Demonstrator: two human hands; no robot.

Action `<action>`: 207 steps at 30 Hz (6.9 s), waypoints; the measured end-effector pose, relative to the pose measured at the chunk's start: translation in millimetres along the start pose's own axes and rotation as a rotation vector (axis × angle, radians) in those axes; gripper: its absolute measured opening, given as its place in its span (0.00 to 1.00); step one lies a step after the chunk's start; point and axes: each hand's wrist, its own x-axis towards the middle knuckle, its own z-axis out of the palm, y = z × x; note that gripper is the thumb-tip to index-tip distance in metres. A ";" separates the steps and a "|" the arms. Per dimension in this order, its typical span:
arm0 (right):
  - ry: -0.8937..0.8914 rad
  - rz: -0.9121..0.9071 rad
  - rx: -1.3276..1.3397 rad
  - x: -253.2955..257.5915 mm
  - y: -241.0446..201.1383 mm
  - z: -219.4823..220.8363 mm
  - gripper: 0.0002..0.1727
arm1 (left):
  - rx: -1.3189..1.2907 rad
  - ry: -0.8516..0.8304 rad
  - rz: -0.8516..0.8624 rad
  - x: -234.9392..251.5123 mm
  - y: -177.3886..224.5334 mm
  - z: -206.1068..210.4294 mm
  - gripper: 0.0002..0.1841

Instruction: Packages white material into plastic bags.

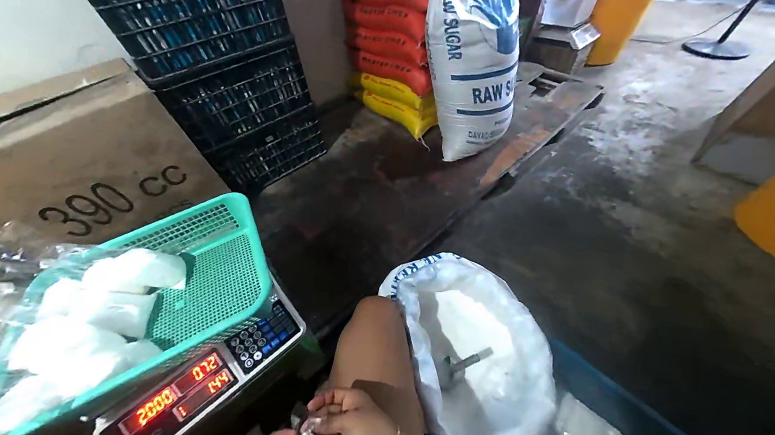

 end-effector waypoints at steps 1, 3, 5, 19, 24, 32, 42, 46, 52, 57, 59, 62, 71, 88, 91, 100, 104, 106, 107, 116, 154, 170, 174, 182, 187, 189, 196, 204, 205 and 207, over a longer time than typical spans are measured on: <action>-0.013 0.052 0.076 -0.8 -0.1 2.3 0.14 | 0.108 0.044 0.064 0.2 0.0 1.9 0.12; -0.004 0.108 0.121 -1.0 -2.3 11.7 0.17 | 0.271 0.223 0.152 0.5 7.3 9.2 0.14; 0.018 0.073 0.098 4.0 -2.4 19.2 0.19 | 0.356 0.371 0.191 5.4 19.8 13.7 0.15; 0.448 -0.566 -0.927 -12.5 -102.0 68.7 0.24 | 1.516 0.304 0.190 6.2 159.7 64.2 0.22; 0.328 -0.480 -0.869 19.7 -169.1 86.9 0.24 | 1.381 0.175 0.197 24.0 230.6 58.0 0.23; -0.230 -0.876 -0.727 158.1 -233.5 120.3 0.48 | 1.329 0.179 0.806 105.3 288.8 -31.1 0.27; -0.002 -0.421 -1.441 182.0 -197.5 127.3 0.28 | 1.553 -0.033 0.505 121.1 264.7 -87.4 0.11; -0.189 -0.588 -1.225 162.1 -186.3 119.1 0.09 | 1.505 -0.227 0.641 107.1 265.5 -85.1 0.08; -0.168 -0.323 -1.833 130.8 -170.2 160.0 0.17 | 1.534 -0.114 0.665 99.1 250.6 -85.2 0.10; -0.222 -0.367 -1.731 123.0 -169.8 143.5 0.13 | 1.489 -0.011 0.790 100.7 237.1 -82.9 0.10; -0.217 -0.338 -1.709 115.8 -169.8 137.9 0.15 | 1.472 0.015 0.795 100.2 233.6 -76.0 0.10; -0.196 -0.347 -1.663 105.7 -169.7 131.8 0.17 | 1.495 0.041 0.798 98.7 227.7 -61.4 0.11; 0.429 -0.818 -1.289 56.3 -163.2 -12.8 0.16 | 1.523 0.067 0.635 97.4 228.9 -64.1 0.11; 0.574 0.783 -1.558 8.5 -15.1 -143.0 0.17 | 1.492 -0.002 0.636 108.3 229.4 -61.4 0.16; 0.641 0.761 -1.469 -9.8 -36.8 -146.4 0.18 | 1.520 0.005 0.664 105.4 237.5 -53.9 0.16; 1.011 0.516 -1.317 16.0 -37.8 -207.2 0.17 | 1.577 0.056 0.563 105.0 245.2 -38.0 0.21; 1.039 0.416 -1.124 65.7 -23.3 -206.0 0.18 | 1.547 0.051 0.609 105.9 241.3 -31.5 0.10; 1.060 0.355 -1.052 62.7 -21.7 -203.1 0.17 | 1.525 0.064 0.615 104.2 242.2 -30.2 0.11; 1.065 0.326 -1.024 57.7 -22.1 -202.7 0.16 | 1.516 0.069 0.626 104.0 242.3 -30.5 0.12; 1.119 0.117 -0.950 5.7 -15.1 -194.7 0.16 | 1.463 0.041 0.675 107.3 236.1 -34.1 0.15; 1.029 -0.318 -0.944 -32.6 -59.4 -166.9 0.15 | 1.282 0.059 0.492 104.2 223.3 -22.3 0.12; 0.534 -0.416 -1.076 29.9 -185.4 -25.9 0.11 | 1.218 -0.044 0.475 118.1 224.2 -9.2 0.13; 0.393 -0.449 -1.132 36.1 -197.2 0.9 0.09 | 1.199 -0.034 0.446 118.5 226.6 -8.0 0.13; 0.344 -0.399 -1.403 32.2 -211.1 47.6 0.08 | 1.203 -0.047 0.498 110.1 224.1 -1.4 0.13; 0.315 -0.345 -1.595 40.6 -224.4 74.5 0.08 | 1.212 -0.071 0.513 110.2 223.3 3.4 0.14; 0.295 -0.274 -1.698 46.1 -232.3 92.4 0.09 | 1.212 -0.072 0.509 109.2 225.4 5.2 0.15; 0.219 -0.155 -2.178 72.7 -247.6 162.0 0.08 | 1.122 -0.035 0.556 105.6 237.9 3.5 0.17; 0.227 0.084 -2.518 74.7 -251.8 231.3 0.05 | 0.975 0.014 0.564 104.1 244.5 -5.3 0.16; 0.233 0.077 -2.515 73.4 -253.2 230.4 0.05 | 0.972 0.016 0.556 104.7 244.8 -5.0 0.17; 0.257 0.026 -2.462 67.8 -258.8 219.8 0.06 | 0.980 0.012 0.538 105.4 246.5 -3.6 0.18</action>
